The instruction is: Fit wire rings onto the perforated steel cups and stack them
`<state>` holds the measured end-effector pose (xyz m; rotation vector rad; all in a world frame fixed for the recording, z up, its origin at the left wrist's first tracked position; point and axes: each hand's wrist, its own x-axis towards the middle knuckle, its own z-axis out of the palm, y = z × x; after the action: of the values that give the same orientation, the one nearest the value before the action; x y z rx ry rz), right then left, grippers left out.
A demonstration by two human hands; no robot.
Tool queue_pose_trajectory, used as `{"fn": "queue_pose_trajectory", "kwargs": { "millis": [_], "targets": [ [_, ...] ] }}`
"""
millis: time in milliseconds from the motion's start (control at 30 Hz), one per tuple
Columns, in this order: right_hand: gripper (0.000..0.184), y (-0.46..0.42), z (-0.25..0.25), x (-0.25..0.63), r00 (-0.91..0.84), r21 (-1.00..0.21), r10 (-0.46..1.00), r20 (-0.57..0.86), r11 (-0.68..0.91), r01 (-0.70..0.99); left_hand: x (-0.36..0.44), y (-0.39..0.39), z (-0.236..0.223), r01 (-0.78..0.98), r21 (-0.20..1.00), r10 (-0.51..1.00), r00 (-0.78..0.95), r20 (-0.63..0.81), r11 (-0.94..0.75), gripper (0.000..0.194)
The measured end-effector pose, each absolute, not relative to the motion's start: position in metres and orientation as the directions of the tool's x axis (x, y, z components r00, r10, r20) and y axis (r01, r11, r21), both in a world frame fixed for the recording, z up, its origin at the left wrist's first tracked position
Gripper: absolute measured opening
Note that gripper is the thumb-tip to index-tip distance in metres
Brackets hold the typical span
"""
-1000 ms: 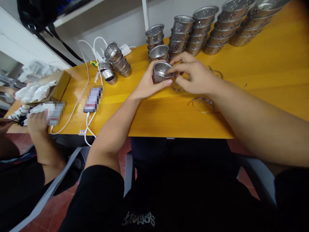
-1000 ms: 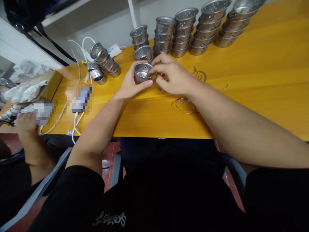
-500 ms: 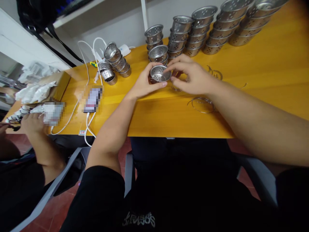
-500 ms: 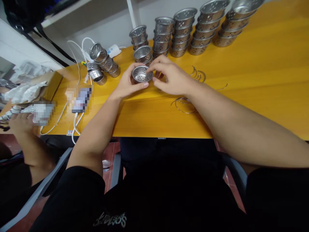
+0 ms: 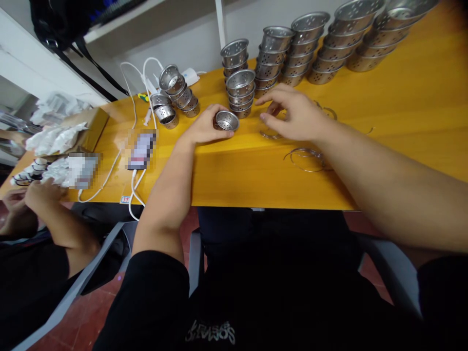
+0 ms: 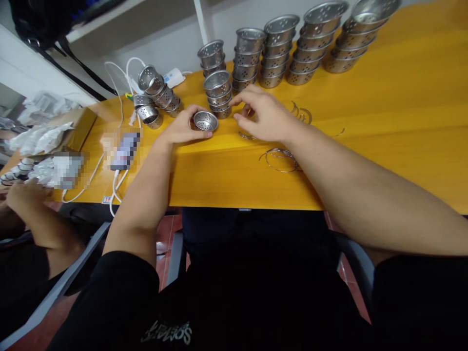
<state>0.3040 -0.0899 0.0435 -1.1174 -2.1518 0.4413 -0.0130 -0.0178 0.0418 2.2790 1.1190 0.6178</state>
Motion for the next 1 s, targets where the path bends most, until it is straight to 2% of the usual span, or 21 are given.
{"fn": "queue_pose_trajectory", "kwargs": {
  "millis": [100,233,433,533,700,800,1000],
  "targets": [
    [0.052,-0.089,0.042,0.303,-0.389,-0.557,0.822,0.415,0.568,0.606,-0.019,-0.012,0.038,0.589,0.649,0.839,0.525,0.146,-0.482,0.080],
    [0.057,-0.085,0.036,0.301,-0.379,-0.553,0.825,0.419,0.563,0.614,-0.021,-0.006,0.031,0.620,0.625,0.854,0.496,0.157,-0.475,0.098],
    [0.069,-0.078,0.027,0.301,-0.360,-0.574,0.815,0.455,0.577,0.581,0.003,-0.011,0.034,0.604,0.565,0.826,0.441,0.351,-0.563,0.107],
    [0.083,-0.076,0.027,0.299,-0.379,-0.573,0.790,0.481,0.611,0.547,0.019,-0.013,0.034,0.592,0.530,0.794,0.474,0.381,-0.608,0.097],
    [0.082,-0.079,0.033,0.293,-0.451,-0.581,0.773,0.446,0.633,0.512,0.026,-0.004,0.028,0.536,0.550,0.768,0.431,0.474,-0.641,0.064],
    [0.083,-0.083,0.041,0.293,-0.446,-0.597,0.796,0.408,0.603,0.529,0.022,0.004,0.023,0.512,0.599,0.787,0.362,0.500,-0.615,0.056],
    [0.064,-0.079,0.050,0.309,-0.307,-0.600,0.885,0.351,0.464,0.652,0.021,0.011,0.016,0.590,0.558,0.799,0.292,0.526,-0.584,0.050]
  ]
}}
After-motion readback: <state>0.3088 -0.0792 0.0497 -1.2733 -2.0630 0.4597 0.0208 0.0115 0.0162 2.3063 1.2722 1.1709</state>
